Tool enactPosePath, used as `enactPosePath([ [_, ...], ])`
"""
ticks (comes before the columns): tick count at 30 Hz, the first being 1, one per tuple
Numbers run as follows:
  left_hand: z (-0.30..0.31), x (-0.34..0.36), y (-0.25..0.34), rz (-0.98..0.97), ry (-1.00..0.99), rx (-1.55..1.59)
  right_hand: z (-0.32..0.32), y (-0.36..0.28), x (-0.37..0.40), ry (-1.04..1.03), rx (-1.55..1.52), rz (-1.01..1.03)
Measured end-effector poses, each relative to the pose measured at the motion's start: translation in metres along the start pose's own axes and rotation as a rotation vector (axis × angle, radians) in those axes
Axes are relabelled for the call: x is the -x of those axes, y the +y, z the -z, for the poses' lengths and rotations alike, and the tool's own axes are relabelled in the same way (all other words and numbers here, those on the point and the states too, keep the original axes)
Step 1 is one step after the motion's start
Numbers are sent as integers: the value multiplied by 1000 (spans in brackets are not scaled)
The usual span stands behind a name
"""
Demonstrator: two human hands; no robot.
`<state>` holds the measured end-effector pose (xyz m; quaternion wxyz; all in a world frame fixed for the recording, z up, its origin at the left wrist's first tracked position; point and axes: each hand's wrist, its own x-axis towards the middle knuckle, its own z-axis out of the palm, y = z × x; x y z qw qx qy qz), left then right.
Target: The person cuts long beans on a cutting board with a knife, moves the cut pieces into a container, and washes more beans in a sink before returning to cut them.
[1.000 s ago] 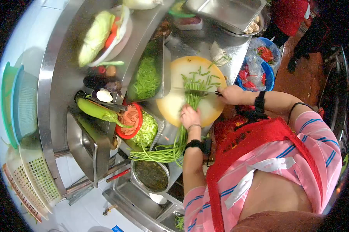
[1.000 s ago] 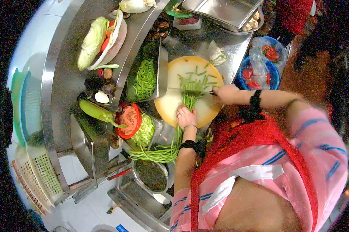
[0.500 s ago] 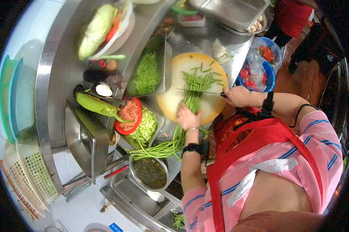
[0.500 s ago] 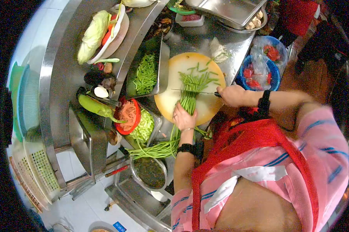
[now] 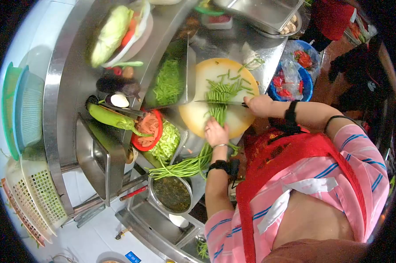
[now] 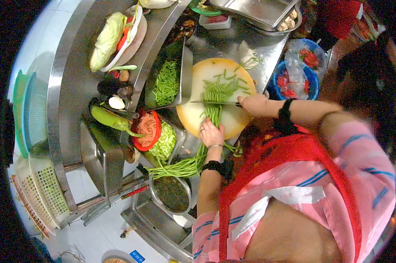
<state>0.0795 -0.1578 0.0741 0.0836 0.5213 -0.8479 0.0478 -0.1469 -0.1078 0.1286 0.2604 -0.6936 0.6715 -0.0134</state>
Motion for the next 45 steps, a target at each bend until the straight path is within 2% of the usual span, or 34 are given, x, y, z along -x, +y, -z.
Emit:
enactPosePath([
  [3,-7,1,-4,6,2,22,-6,0,-12,-14,-37,-1],
  [8,-5,1,-1,89,4,51,13,12,17,-4,-75,-42],
  [11,-8,5,0,116,43,52,23,13,46,144,-119,56],
  [16,-11,6,-1,129,59,52,16,6,44,64,-56,149],
  [21,-11,8,-2,80,71,34,1,-10,21,-57,2,82],
  [23,-9,13,-1,65,69,57,-5,-19,5,-11,-64,69],
  [26,-9,8,-3,75,54,90,-12,-23,-10,-30,-6,83],
  [32,-8,12,-11,-47,137,163,12,10,12,-57,-14,70],
  [34,-7,15,-12,-51,153,164,24,17,25,-44,5,88],
  [39,-6,15,-18,-115,151,183,35,34,21,-10,182,288],
  [40,-5,17,-19,-126,100,182,35,35,18,-22,219,340],
  [42,-4,17,-21,-136,53,180,31,32,11,-19,224,338],
  [45,-7,15,-22,-180,136,195,24,27,8,-55,247,233],
])
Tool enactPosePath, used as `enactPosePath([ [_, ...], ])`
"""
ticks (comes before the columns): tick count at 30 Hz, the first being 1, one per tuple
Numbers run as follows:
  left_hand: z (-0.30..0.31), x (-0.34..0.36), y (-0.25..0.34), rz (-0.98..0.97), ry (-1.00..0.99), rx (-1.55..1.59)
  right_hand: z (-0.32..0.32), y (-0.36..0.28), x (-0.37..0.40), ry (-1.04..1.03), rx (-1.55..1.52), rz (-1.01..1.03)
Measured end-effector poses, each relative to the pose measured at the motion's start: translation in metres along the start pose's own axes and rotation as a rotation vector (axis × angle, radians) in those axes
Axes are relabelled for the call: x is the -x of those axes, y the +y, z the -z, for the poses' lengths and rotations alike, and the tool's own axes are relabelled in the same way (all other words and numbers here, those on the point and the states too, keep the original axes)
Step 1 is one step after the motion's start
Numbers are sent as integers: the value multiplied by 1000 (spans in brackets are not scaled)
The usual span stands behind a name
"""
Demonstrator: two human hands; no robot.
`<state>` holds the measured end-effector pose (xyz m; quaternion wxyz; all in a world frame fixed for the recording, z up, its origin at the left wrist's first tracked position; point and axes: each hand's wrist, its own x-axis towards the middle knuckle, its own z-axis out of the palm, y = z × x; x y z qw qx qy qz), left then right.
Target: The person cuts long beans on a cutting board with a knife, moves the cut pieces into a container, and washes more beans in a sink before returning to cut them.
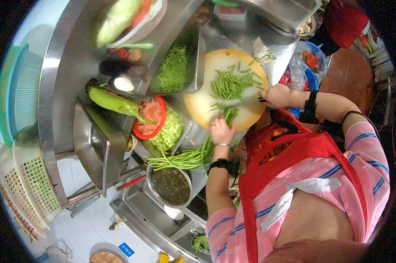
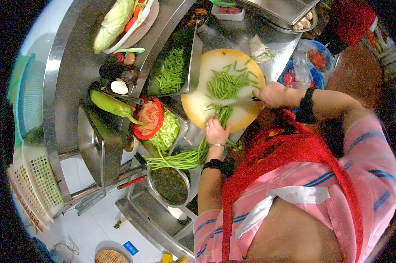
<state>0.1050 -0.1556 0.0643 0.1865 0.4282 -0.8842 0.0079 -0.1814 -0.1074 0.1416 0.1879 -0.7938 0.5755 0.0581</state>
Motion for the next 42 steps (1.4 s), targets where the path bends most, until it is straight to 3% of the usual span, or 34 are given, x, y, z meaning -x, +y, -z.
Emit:
enactPosePath([
  [9,-8,-10,1,180,-101,-25,15,19,45,-31,-104,-180],
  [11,-12,-39,3,180,-124,-36,17,17,49,118,-194,-211],
  [16,-22,-67,11,220,-124,-70,6,1,44,218,-295,-128],
  [19,-7,-61,18,329,-255,-71,-1,-14,35,178,-311,-116],
  [21,1,-47,24,374,-70,-129,-3,-20,32,126,-297,-142],
  [30,9,-8,18,320,-177,-191,-13,-32,5,-1,-238,-181],
  [32,6,-3,15,309,-183,-187,-37,-37,-24,173,-231,-140],
  [39,-6,-23,0,288,-172,-132,-12,-22,-2,127,-314,-211],
  [42,-17,-43,2,249,-167,-129,1,-17,20,232,-329,-233],
])
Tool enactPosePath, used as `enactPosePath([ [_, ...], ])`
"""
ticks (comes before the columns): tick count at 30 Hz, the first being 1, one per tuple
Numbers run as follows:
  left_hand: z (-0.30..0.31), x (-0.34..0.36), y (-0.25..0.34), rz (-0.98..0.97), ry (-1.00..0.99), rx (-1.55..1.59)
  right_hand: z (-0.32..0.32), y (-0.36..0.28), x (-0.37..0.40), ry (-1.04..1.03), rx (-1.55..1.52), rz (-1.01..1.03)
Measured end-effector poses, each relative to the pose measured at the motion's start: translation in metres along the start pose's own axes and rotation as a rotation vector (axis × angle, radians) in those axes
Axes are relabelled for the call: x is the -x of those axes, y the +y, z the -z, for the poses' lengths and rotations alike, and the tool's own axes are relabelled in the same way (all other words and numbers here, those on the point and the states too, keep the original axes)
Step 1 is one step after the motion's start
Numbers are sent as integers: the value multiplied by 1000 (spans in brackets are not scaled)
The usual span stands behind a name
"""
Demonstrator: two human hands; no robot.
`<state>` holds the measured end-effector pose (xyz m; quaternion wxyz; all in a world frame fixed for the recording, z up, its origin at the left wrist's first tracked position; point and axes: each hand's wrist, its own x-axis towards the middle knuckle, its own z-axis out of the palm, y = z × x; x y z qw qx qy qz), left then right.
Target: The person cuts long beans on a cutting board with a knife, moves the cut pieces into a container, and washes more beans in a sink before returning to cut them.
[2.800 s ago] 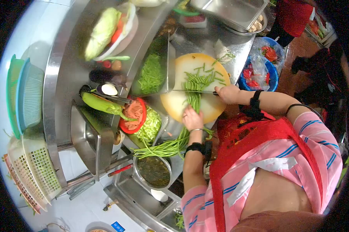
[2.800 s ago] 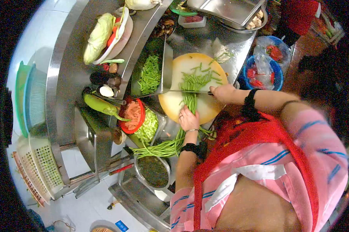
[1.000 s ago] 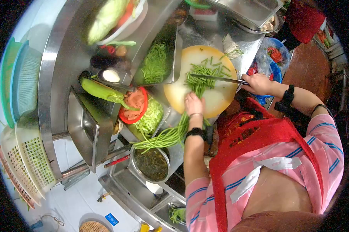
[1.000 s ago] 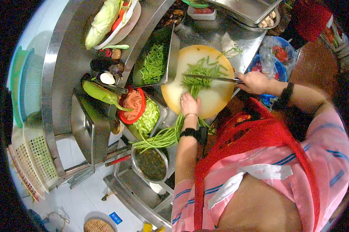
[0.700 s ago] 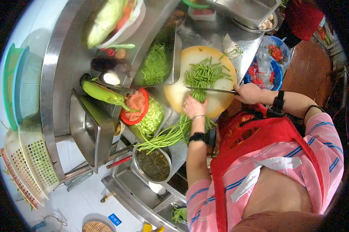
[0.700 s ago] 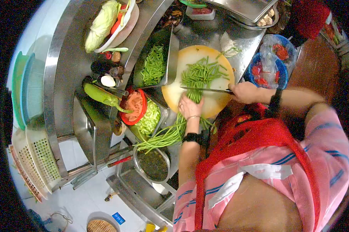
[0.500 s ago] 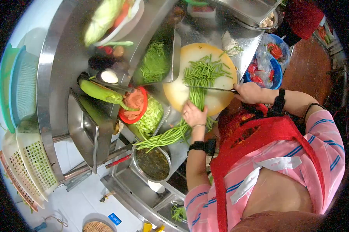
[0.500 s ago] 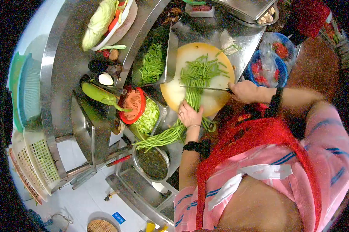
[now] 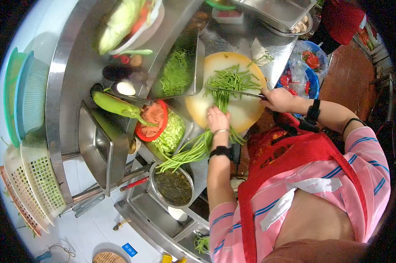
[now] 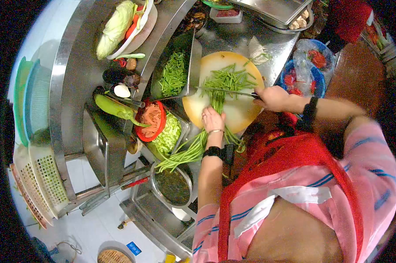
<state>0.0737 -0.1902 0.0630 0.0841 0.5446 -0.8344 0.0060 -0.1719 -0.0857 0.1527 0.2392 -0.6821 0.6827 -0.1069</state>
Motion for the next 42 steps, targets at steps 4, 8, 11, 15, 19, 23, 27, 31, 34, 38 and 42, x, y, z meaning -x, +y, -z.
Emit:
enactPosePath([
  [4,4,-6,8,22,-65,3,5,-13,8,-116,43,22],
  [8,37,18,19,137,-124,-45,-10,-7,-2,-143,85,13],
  [11,35,35,13,166,-124,-18,-3,-14,-1,-196,78,-11],
  [15,21,36,5,59,-53,-91,-49,-14,-26,-115,45,58],
  [19,16,33,-3,37,-9,-86,-52,-23,-39,-75,95,42],
  [23,10,16,-11,3,37,-51,-21,-10,-19,-29,12,-1],
  [27,8,-9,-1,-21,-61,-77,0,-8,1,17,-15,-38],
  [31,10,-5,8,44,-76,-44,-9,-13,-2,-98,28,19],
  [34,33,16,16,128,-28,-39,-17,-17,-8,-189,106,-29],
  [38,30,36,7,133,-3,-92,-7,-29,-12,-248,85,-66],
  [42,25,39,5,97,-38,-115,-50,-25,-43,-141,82,23],
])
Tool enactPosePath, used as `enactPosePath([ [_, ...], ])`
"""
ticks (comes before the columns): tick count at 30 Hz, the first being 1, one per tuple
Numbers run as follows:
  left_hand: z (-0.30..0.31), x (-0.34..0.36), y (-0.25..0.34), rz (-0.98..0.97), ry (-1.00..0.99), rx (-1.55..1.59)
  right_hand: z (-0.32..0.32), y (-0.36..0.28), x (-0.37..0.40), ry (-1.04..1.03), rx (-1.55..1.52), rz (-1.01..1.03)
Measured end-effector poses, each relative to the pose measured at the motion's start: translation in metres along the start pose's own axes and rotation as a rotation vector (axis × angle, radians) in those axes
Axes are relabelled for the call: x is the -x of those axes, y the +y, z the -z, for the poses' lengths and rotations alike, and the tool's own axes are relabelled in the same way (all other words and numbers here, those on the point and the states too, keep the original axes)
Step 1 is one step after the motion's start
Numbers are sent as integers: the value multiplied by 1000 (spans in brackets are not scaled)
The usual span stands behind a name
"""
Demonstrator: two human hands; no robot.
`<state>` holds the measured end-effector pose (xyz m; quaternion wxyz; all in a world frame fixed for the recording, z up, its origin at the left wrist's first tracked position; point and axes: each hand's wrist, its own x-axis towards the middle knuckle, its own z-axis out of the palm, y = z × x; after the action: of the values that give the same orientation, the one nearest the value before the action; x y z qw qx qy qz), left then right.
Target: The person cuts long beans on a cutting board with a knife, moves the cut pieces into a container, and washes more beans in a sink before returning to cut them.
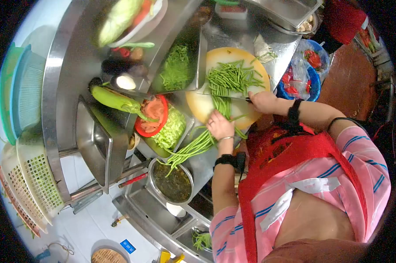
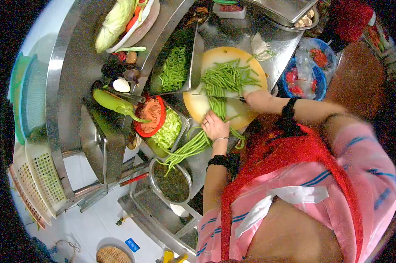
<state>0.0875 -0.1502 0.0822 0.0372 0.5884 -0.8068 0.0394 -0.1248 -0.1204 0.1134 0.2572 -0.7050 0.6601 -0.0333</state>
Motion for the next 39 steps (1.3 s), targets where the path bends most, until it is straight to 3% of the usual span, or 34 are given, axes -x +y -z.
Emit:
enactPosePath([
  [5,6,-10,-4,-32,-86,6,29,-2,1,-23,-51,-14],
  [7,3,-15,-4,-13,-111,56,28,9,14,-9,-127,-124],
  [8,-1,-21,-2,-41,-85,57,25,17,22,117,-110,-78],
  [12,-8,-39,11,-60,-55,91,36,27,46,252,-131,29],
  [16,-5,-33,10,-50,1,51,46,13,48,19,0,29],
  [20,17,-11,8,56,-14,103,33,18,41,38,20,36],
  [23,12,-2,5,9,12,53,26,12,32,-21,51,-7],
  [27,0,-6,-3,-36,45,0,-9,10,-10,121,62,109],
  [29,4,-3,-9,-84,-64,-17,-3,6,-12,83,-24,99],
  [34,-19,-31,-6,-64,99,1,36,22,19,37,-58,-59],
  [39,-10,-34,-1,-62,47,4,55,14,42,157,-107,-22],
])
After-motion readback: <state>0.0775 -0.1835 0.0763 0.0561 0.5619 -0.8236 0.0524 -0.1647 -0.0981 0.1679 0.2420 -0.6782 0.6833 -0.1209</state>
